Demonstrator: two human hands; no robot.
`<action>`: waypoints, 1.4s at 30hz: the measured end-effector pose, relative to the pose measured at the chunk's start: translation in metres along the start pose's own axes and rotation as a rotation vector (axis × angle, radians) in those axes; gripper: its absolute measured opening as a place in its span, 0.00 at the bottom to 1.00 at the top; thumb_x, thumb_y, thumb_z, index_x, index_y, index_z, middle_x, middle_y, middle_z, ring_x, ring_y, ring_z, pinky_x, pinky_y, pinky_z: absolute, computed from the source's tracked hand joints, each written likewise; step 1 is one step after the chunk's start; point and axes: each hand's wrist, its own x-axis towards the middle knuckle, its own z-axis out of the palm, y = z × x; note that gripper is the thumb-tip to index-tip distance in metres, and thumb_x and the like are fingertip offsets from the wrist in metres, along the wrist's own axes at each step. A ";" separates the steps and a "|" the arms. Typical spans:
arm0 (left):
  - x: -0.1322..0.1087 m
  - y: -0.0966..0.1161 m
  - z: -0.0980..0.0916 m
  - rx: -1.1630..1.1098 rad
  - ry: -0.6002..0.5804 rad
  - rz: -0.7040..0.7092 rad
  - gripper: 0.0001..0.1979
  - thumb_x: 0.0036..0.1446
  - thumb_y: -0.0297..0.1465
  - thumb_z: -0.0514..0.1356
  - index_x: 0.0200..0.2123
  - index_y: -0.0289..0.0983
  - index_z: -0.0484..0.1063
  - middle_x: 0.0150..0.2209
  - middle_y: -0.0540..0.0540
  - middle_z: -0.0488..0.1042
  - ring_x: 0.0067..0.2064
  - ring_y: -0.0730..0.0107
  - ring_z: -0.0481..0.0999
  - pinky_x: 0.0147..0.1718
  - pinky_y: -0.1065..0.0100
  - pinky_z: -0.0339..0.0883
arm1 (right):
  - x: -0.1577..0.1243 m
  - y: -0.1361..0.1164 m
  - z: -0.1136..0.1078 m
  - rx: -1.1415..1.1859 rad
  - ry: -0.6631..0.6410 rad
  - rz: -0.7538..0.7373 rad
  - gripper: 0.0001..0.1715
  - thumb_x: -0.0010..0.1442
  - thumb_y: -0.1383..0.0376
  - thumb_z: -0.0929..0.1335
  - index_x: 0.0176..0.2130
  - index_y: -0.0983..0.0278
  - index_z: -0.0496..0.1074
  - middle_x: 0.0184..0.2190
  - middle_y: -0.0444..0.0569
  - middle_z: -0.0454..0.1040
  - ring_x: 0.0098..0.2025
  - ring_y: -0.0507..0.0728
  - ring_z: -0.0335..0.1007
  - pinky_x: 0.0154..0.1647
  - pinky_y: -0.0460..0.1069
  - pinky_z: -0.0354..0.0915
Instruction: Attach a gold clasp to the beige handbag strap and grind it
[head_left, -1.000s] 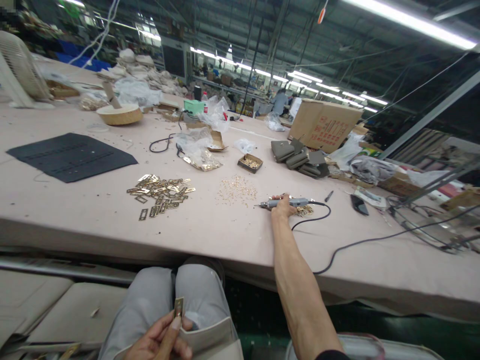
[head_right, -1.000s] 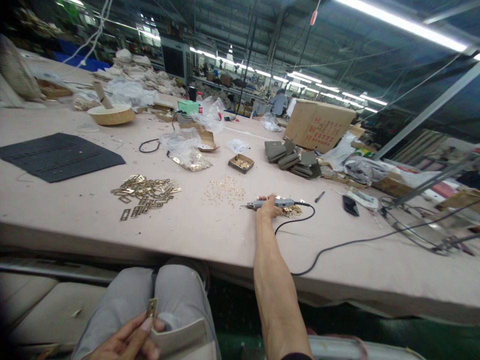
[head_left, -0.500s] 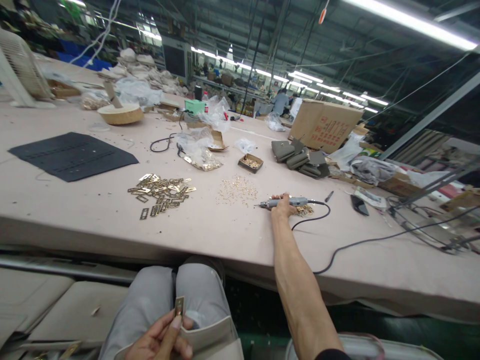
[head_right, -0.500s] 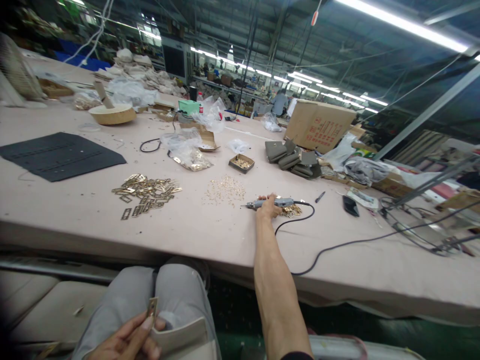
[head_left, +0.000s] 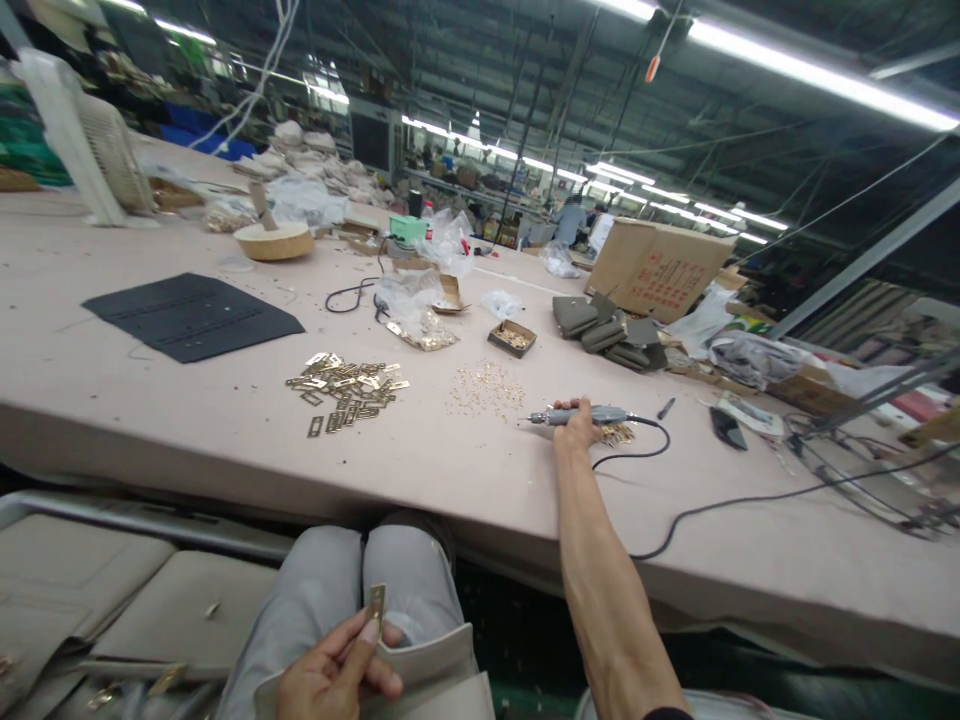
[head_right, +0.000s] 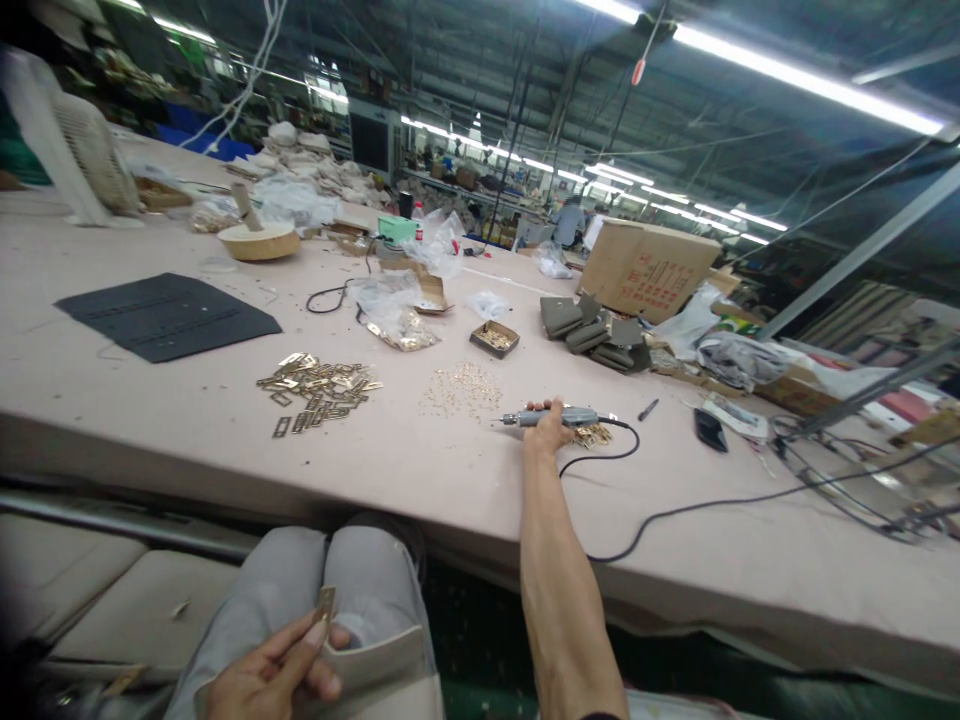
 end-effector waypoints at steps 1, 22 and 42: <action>-0.004 0.003 0.002 -0.013 0.001 0.003 0.32 0.47 0.54 0.71 0.42 0.31 0.82 0.27 0.42 0.84 0.22 0.64 0.78 0.27 0.66 0.75 | -0.009 -0.007 0.000 -0.002 -0.027 0.017 0.21 0.63 0.59 0.74 0.34 0.59 0.57 0.23 0.34 0.65 0.19 0.47 0.64 0.25 0.46 0.74; -0.045 0.023 -0.002 -0.132 -0.087 0.025 0.17 0.61 0.35 0.59 0.43 0.28 0.80 0.29 0.38 0.85 0.22 0.64 0.82 0.22 0.70 0.73 | -0.338 -0.054 -0.077 -0.215 -0.740 0.144 0.16 0.61 0.63 0.76 0.44 0.61 0.69 0.27 0.38 0.69 0.18 0.47 0.62 0.22 0.47 0.66; -0.048 0.031 0.000 -0.137 -0.089 -0.004 0.11 0.59 0.33 0.58 0.33 0.33 0.78 0.20 0.44 0.80 0.22 0.62 0.82 0.23 0.70 0.73 | -0.364 -0.049 -0.086 -0.294 -0.954 0.007 0.13 0.64 0.65 0.74 0.45 0.62 0.69 0.24 0.38 0.69 0.18 0.50 0.66 0.21 0.48 0.68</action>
